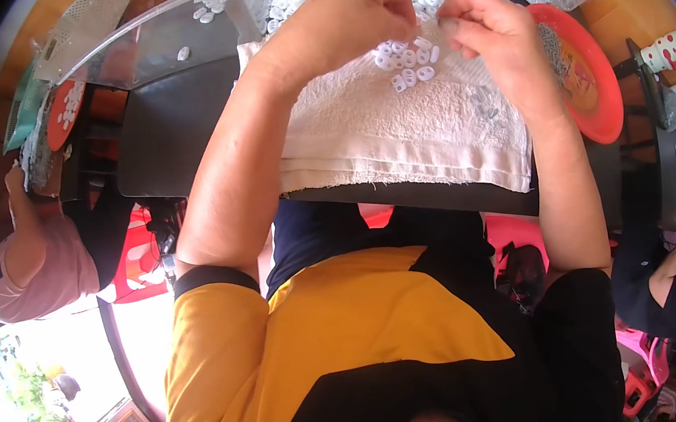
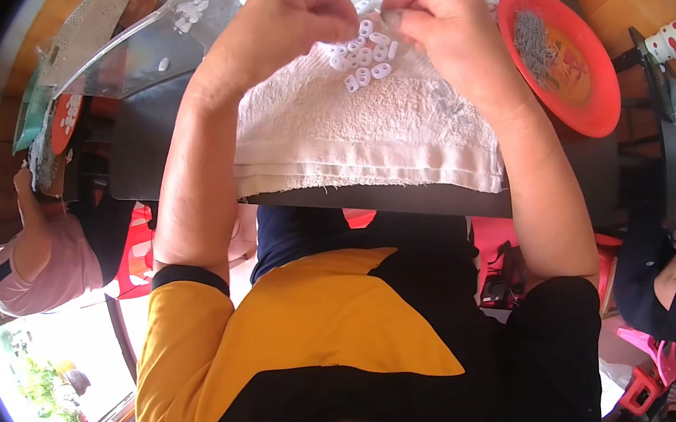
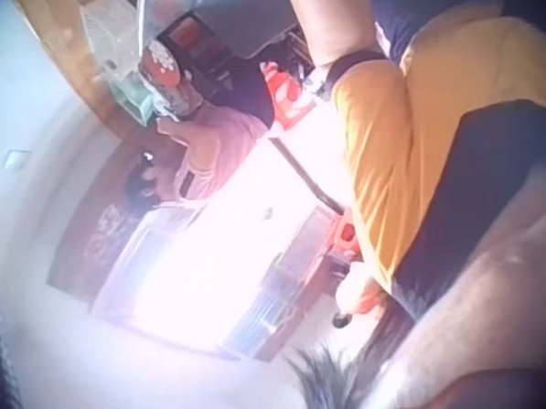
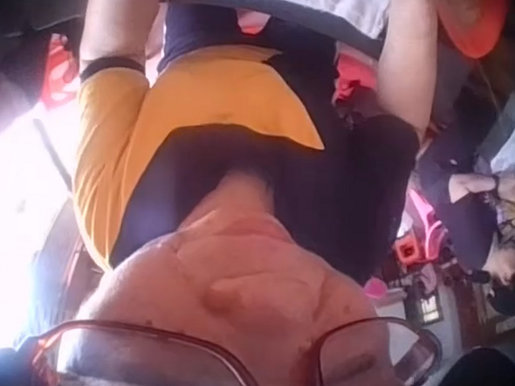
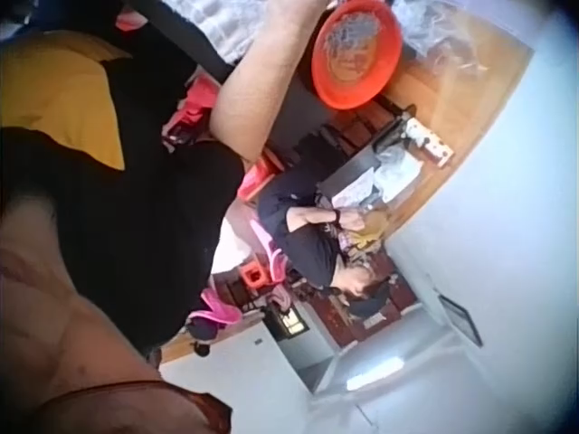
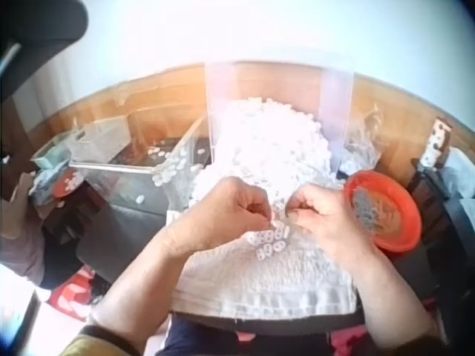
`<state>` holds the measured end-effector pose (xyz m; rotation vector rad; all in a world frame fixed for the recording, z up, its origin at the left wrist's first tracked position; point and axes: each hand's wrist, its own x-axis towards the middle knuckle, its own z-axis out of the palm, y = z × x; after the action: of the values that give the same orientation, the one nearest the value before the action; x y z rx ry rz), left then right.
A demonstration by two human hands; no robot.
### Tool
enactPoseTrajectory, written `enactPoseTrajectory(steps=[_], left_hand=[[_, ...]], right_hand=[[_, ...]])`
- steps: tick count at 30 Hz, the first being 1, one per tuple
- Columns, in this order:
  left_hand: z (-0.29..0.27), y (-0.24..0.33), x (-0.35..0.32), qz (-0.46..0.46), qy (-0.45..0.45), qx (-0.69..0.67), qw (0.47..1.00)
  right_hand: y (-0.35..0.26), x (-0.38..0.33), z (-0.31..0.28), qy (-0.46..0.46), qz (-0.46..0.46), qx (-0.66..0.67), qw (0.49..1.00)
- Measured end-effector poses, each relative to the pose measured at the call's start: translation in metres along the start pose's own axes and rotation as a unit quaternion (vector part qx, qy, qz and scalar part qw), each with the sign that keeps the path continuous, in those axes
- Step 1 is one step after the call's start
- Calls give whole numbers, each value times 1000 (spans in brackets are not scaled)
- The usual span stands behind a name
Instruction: Inspecting small white plastic components by hand on a workstation towel.
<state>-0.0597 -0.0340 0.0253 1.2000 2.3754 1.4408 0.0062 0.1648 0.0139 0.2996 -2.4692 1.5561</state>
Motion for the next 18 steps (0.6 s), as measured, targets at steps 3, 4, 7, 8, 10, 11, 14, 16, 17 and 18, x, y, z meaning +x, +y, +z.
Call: enactPoseTrajectory(steps=[3,4,7,8,10,11,14,16,17,18], left_hand=[[2,1,-7,50,-113,113,986],[7,-3,-9,88,-108,144,980],[16,0,-13,78,-120,186,972],[18,0,-13,79,-121,187,972],[22,-2,-12,70,-117,200,970],[23,-3,-11,72,-117,200,970],[24,0,-12,75,-119,213,967],[21,6,-11,42,-148,254,955],[21,2,-12,43,-147,255,955],[21,-2,-13,62,-128,256,956]], right_hand=[[6,1,1,-64,27,-56,996],[10,2,3,-87,23,-83,992],[22,5,5,-65,-25,-213,974],[24,4,6,-64,-25,-213,975],[26,5,5,-57,-21,-210,976],[26,5,5,-55,-22,-211,976],[24,4,6,-54,-28,-209,976],[23,4,6,-53,-27,-200,978],[22,4,7,-53,-28,-201,978],[22,5,6,-60,-23,-206,976]])
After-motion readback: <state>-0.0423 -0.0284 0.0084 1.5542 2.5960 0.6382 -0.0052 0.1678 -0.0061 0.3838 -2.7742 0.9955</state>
